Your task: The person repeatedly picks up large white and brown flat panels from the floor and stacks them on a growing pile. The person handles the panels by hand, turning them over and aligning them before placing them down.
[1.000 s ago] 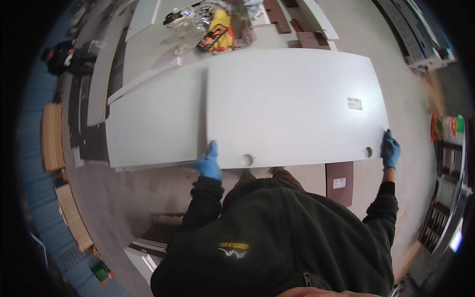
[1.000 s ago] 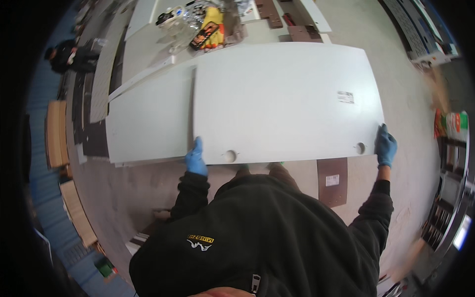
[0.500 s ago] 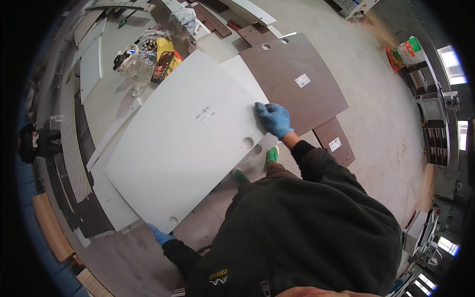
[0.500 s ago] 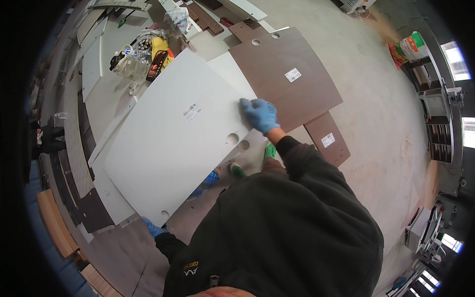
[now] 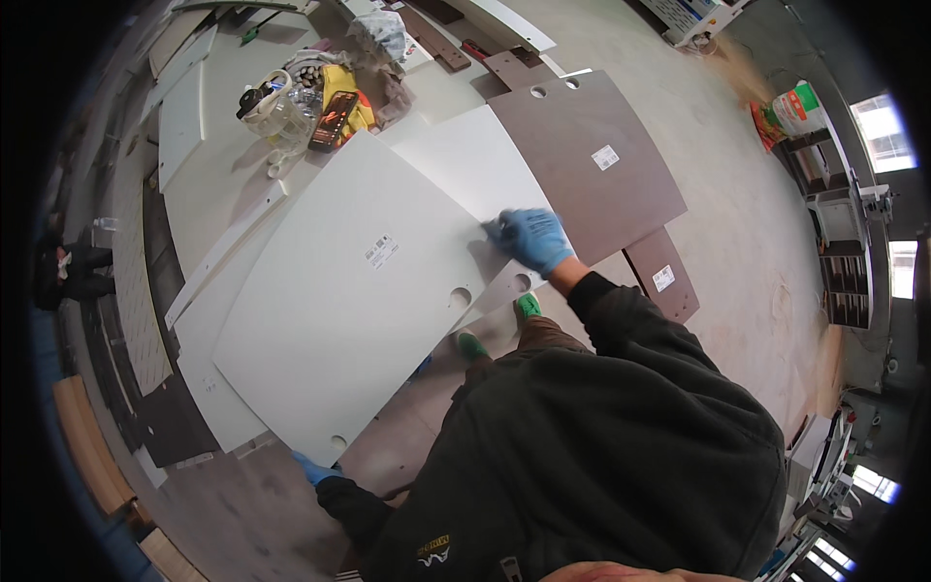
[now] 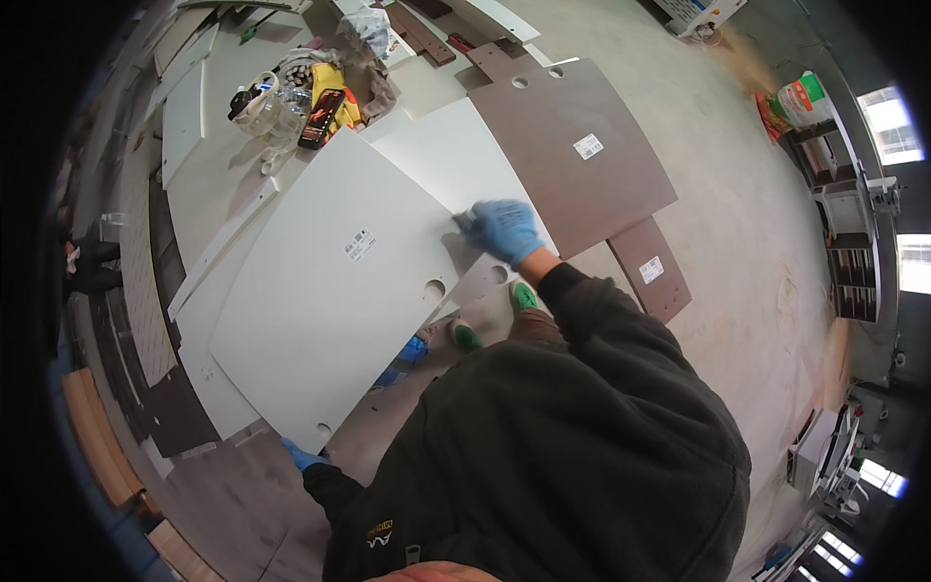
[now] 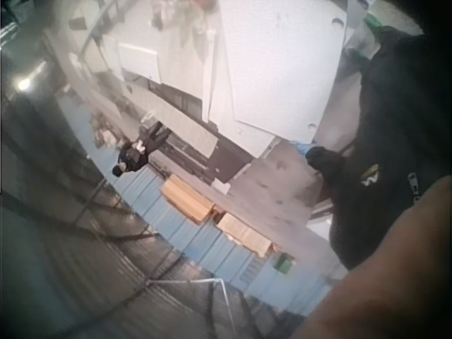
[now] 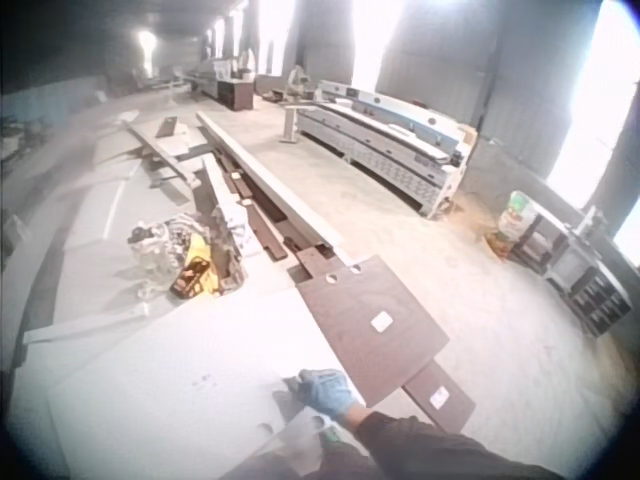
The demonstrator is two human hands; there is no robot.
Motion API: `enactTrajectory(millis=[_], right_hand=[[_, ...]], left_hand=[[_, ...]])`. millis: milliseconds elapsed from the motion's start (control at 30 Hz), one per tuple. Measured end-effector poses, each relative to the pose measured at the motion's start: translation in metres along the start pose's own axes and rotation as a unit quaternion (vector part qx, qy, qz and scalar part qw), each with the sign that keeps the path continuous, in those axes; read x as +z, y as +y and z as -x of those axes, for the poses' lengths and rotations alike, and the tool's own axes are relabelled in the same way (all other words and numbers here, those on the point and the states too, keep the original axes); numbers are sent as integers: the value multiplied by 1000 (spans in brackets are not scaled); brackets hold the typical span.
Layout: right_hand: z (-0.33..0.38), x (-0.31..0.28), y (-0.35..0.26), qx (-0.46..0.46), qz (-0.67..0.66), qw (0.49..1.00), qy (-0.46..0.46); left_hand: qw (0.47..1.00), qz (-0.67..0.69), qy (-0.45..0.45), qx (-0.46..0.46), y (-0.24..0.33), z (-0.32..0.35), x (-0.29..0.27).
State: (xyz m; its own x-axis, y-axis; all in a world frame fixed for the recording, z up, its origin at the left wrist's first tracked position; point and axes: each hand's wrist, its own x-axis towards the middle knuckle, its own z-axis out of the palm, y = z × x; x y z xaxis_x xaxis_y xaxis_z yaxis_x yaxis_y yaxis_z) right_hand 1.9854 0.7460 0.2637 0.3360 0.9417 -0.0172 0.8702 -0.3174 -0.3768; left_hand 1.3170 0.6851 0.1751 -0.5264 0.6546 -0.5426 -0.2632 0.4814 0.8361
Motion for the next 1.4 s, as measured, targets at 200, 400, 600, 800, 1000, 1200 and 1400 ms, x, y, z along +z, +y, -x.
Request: enactTrajectory(millis=[200,400,600,800,1000,1200,1400], right_hand=[[-34,-67,217,142,97,949,265],[-27,-96,370,391,51,919,-8],[-37,-105,398,335,57,939,-49],[-35,-96,422,304,-52,949,-68],[-33,-112,426,317,-75,945,-33],[-21,-140,401,258,-189,947,15],[-23,-169,377,217,-255,942,37]], left_hand=[[956,-114,266,-48,22,6,-4],[849,-380,314,189,21,62,54],[857,-220,34,465,-42,200,263],[878,-279,-375,103,-81,348,383],[783,-346,-515,-36,-90,394,470],[757,-392,-508,-124,-94,388,511],[769,-406,-493,-17,-117,379,501]])
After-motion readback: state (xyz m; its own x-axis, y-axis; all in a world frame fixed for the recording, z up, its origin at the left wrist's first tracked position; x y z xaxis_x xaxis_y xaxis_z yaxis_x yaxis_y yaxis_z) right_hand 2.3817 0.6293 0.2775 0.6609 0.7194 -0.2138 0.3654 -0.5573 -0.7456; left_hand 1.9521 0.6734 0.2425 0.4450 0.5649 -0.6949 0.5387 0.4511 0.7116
